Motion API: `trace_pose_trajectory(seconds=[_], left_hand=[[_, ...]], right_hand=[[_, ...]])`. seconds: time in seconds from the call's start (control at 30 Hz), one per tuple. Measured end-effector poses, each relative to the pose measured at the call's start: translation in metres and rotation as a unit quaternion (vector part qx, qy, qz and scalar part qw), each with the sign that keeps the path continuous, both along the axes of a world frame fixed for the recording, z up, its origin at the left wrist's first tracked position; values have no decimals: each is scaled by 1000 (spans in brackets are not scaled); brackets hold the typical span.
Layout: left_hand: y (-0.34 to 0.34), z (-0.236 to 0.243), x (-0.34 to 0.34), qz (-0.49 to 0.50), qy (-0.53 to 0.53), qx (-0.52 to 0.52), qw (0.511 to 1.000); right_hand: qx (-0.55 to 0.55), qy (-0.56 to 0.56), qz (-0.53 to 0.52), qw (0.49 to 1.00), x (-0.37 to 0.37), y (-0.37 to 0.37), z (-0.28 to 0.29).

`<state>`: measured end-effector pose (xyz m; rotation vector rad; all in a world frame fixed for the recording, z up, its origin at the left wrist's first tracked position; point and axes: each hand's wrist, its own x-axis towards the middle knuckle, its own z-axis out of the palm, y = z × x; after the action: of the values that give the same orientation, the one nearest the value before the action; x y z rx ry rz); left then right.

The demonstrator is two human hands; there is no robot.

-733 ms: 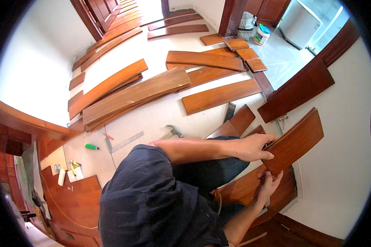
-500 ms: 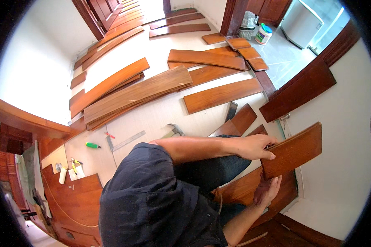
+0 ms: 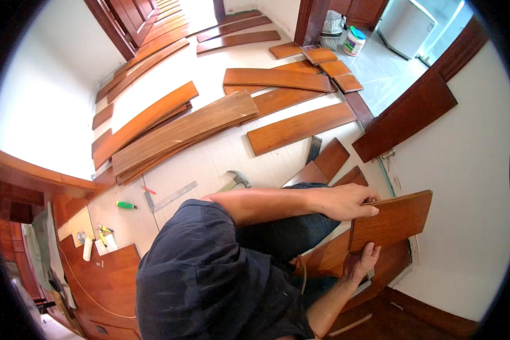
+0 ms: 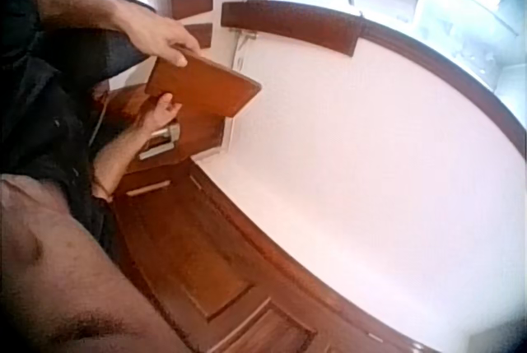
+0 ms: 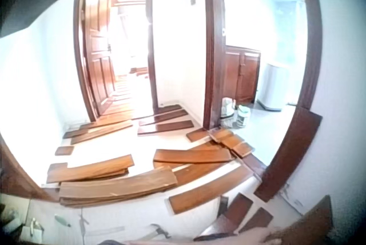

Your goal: The person fits wooden floorboards into place and secures them to the subfloor using a pneumatic nail gun.

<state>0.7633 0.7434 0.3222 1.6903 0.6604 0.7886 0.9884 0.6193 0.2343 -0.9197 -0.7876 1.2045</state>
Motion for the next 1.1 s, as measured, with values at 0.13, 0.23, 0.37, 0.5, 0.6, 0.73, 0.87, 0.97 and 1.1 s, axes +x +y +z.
trace_pose_trajectory(seconds=[0.13,0.23,0.37,0.5,0.6,0.73,0.87,0.97,1.1], left_hand=[[3,-1,-4,57,-47,-10,997],[8,9,-14,-6,-31,-72,997],[1,-2,-11,53,-64,4,996],[-8,-1,-6,72,-88,64,991],[-3,-6,-4,20,-48,84,995],[0,4,-1,-40,-17,19,999],[-2,3,-5,-47,5,-4,999],[3,10,9,-57,13,12,998],[2,2,8,-57,13,-3,998]], right_hand=[[-62,48,-67,995,-8,-5,8],[-81,77,-81,990,9,-10,-8],[-163,125,-91,975,29,-20,-47],[-257,-8,-103,961,54,-33,-103],[-264,-33,-33,963,62,-47,-137],[-336,-62,-44,939,63,-63,-188],[-317,-15,21,948,52,-62,-192],[-318,-109,-15,942,84,-57,-241],[-329,-117,9,937,70,-57,-234]])
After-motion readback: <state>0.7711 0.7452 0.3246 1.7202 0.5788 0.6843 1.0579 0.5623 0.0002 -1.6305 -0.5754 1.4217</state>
